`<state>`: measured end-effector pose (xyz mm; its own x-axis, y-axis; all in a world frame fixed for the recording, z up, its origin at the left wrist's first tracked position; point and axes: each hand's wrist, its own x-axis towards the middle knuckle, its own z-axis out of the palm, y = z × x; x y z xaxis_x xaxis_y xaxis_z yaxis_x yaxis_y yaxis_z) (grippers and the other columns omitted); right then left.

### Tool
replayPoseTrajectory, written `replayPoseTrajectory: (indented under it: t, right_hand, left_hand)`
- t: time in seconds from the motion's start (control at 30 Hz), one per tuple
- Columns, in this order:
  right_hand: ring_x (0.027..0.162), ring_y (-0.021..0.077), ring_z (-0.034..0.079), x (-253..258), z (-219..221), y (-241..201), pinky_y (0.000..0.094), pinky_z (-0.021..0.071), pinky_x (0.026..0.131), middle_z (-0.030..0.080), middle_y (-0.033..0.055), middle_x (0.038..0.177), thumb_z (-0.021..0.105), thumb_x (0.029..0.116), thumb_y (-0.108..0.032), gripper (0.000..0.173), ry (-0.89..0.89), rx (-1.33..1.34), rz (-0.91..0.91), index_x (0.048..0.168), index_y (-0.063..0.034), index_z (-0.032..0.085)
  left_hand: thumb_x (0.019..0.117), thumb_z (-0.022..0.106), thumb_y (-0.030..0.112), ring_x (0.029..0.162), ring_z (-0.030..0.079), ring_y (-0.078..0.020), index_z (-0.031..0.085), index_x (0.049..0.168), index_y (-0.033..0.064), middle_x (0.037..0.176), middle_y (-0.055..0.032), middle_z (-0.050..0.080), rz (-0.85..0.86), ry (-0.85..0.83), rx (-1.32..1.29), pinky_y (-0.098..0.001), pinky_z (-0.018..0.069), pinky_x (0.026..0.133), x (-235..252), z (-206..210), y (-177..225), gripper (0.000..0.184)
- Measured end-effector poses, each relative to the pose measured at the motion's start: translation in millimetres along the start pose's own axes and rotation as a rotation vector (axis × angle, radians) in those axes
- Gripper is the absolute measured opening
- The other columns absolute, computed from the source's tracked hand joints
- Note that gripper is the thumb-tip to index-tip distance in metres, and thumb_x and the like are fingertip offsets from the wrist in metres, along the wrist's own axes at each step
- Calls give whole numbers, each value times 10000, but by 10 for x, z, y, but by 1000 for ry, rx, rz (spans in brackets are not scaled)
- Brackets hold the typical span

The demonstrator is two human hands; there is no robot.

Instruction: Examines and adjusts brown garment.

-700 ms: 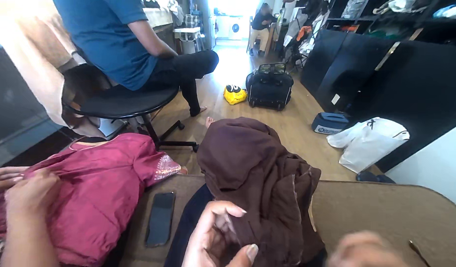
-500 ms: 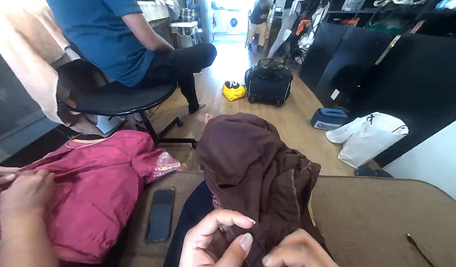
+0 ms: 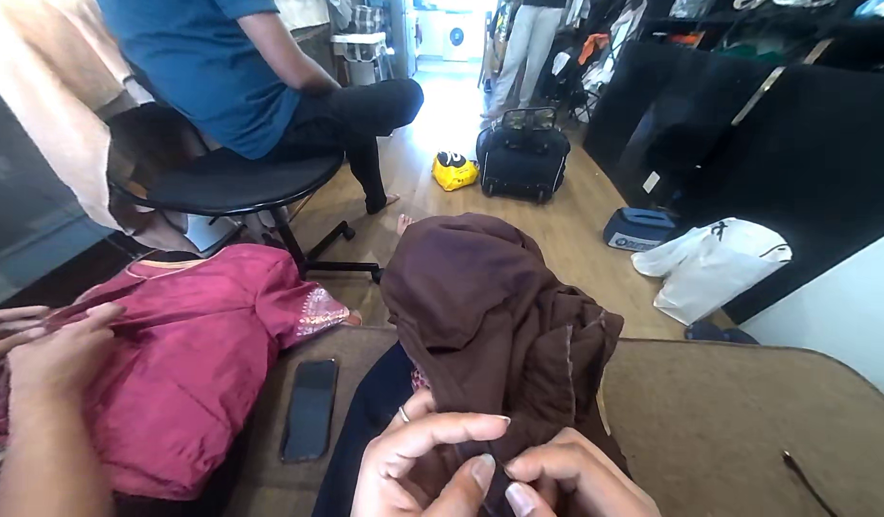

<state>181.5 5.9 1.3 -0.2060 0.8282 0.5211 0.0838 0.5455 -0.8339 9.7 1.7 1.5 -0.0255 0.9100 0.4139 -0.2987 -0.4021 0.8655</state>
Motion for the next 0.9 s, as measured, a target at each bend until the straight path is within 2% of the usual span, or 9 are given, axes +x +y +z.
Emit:
replayPoseTrajectory:
  t: [0.27,0.6,0.9]
  right_hand:
    - [720,6,572,2,5,-26,119,482,630,608,57,823,676,949,-62,97,-7,14,19,984,25,700]
    - [831,-19,577,18,-33,19,102,494,733,596,23,902,676,991,-140,106,4,-3,-13,971,-38,701]
    - [826,-14,577,9,-29,1,103,496,724,593,33,895,673,988,-113,99,-1,21,8,971,-19,701]
  left_hand:
    - [899,680,-56,1053,649,-27,776,1164,116,1192,22,672,4,-7,1,-203,585,873,-5,-10,30,330]
    - [903,672,-55,1052,648,-25,762,1192,102,1219,20,665,-23,-66,12,-204,583,873,-7,-26,60,341]
    - [901,665,-74,1001,660,-19,744,1208,53,1218,-7,651,15,-82,69,-204,597,848,-10,-34,62,341]
